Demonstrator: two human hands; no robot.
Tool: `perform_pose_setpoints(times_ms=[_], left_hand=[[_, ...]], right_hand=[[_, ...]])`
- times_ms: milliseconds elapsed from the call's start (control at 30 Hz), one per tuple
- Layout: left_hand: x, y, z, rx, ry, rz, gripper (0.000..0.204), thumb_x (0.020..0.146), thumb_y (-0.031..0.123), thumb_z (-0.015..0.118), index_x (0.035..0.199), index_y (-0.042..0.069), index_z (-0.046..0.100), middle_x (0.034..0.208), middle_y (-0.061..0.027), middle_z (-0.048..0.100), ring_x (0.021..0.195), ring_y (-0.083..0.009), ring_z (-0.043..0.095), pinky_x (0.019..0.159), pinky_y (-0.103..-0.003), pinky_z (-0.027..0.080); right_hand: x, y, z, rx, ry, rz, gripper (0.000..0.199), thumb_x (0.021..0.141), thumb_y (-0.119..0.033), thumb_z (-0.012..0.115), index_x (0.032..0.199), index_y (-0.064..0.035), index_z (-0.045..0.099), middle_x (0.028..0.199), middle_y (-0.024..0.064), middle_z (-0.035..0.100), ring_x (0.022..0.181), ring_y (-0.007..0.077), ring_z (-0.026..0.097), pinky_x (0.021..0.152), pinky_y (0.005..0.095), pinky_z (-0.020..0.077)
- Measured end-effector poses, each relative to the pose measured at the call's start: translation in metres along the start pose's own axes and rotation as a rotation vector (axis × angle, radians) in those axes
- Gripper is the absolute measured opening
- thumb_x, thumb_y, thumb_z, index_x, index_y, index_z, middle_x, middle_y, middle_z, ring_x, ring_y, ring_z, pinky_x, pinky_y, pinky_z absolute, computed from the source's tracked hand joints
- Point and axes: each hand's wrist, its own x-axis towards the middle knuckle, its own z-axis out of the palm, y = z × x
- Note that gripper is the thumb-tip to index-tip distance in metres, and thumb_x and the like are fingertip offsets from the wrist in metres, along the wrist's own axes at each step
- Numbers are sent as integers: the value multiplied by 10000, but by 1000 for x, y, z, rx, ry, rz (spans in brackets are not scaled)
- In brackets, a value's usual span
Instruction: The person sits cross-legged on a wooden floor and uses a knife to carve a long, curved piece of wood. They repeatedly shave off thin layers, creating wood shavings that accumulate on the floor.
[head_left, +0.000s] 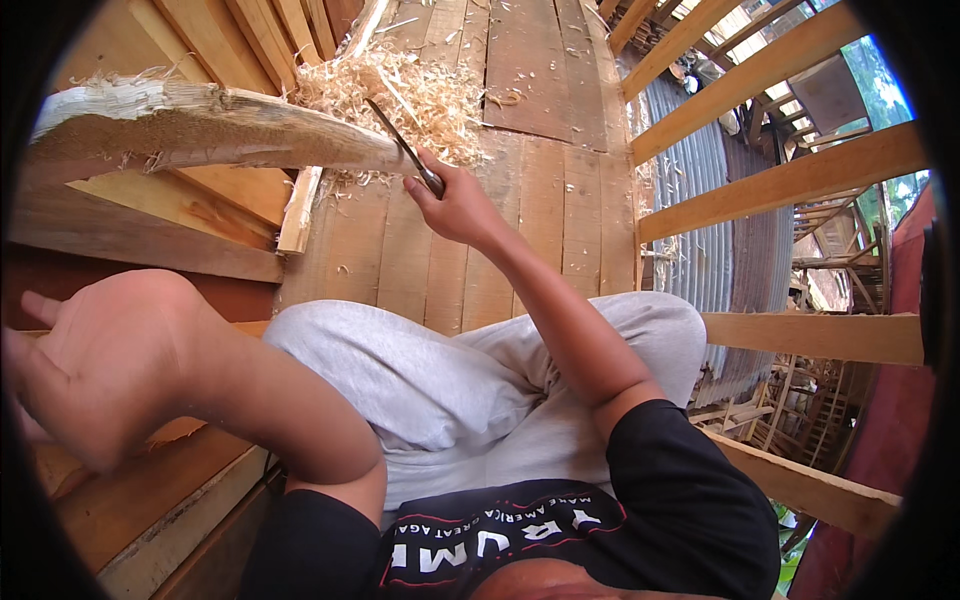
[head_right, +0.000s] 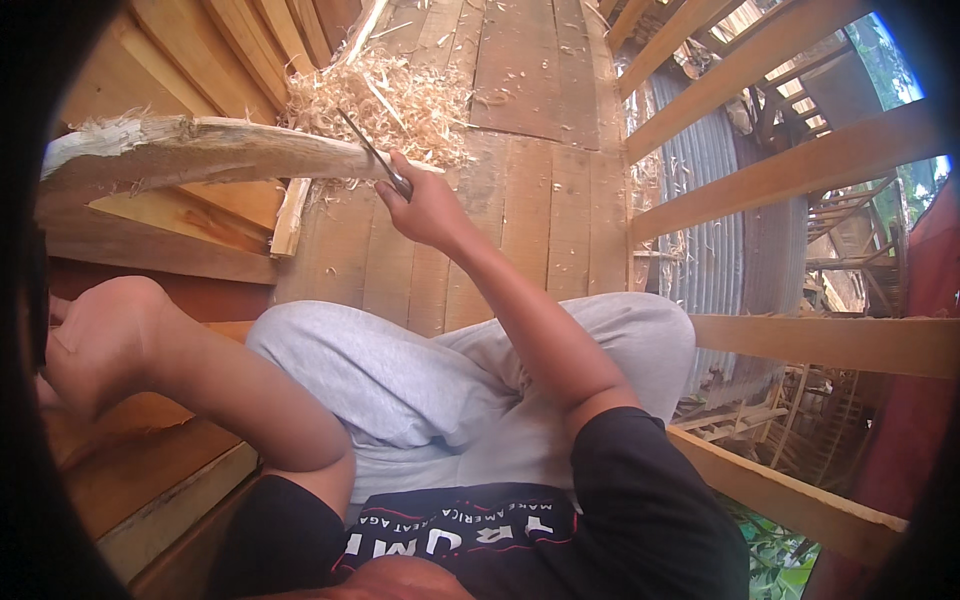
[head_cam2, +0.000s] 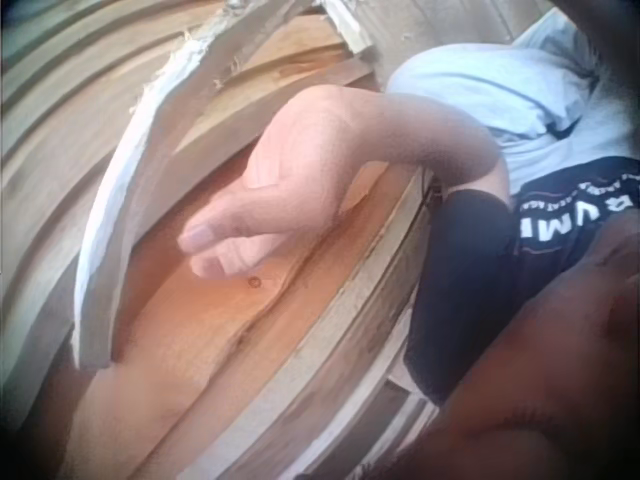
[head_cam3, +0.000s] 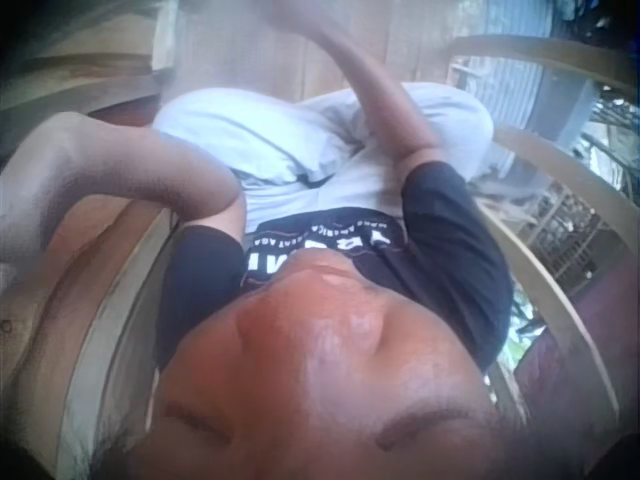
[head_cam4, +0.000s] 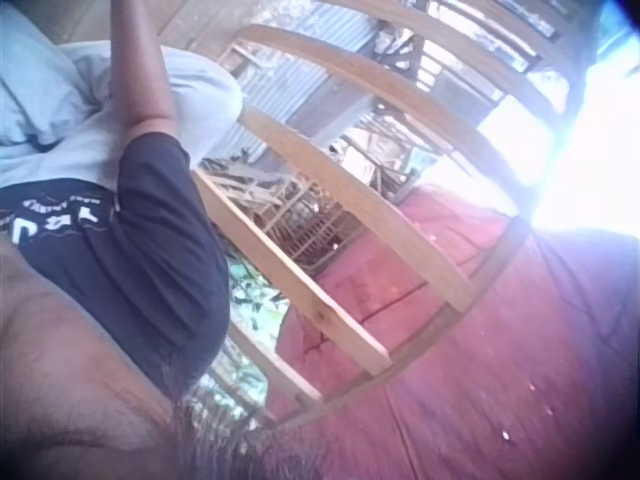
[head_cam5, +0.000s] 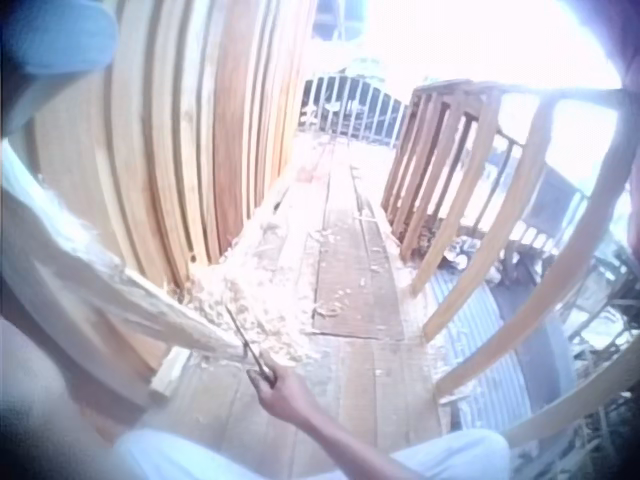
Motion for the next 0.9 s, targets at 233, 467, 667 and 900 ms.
perform_pose_setpoints(times_ms=[233,467,667,900], left_hand=[[-79,-60,6,-224,-367,-713,366,840,32,672,1185,13,551,1135,-119,601,1068,-275,587,947,-448,464],[-124,-98,-9,-479,-469,-1124,265,865,202,642,1053,29,569,1038,-169,628,895,-279,638,838,-405,507],[-139,-65,15,-488,-614,-982,191,853,167,622,977,35,562,937,-220,652,790,-271,642,767,-389,515],[-148,-57,27,-515,-718,-979,198,826,168,594,966,44,530,900,-233,645,786,-267,615,776,-392,507]], right_hand=[[22,46,2,255,147,143,393,1009,-378,430,1003,-19,590,635,17,480,539,125,448,525,310,400],[14,56,-14,225,-121,600,494,1014,-409,362,921,6,613,683,118,520,569,237,467,534,385,366],[4,-32,-23,39,12,280,624,1006,-408,305,829,110,607,768,333,629,769,496,604,788,507,453],[7,24,-31,37,3,476,577,926,-346,319,943,134,640,1020,366,617,1034,487,592,923,508,438]])
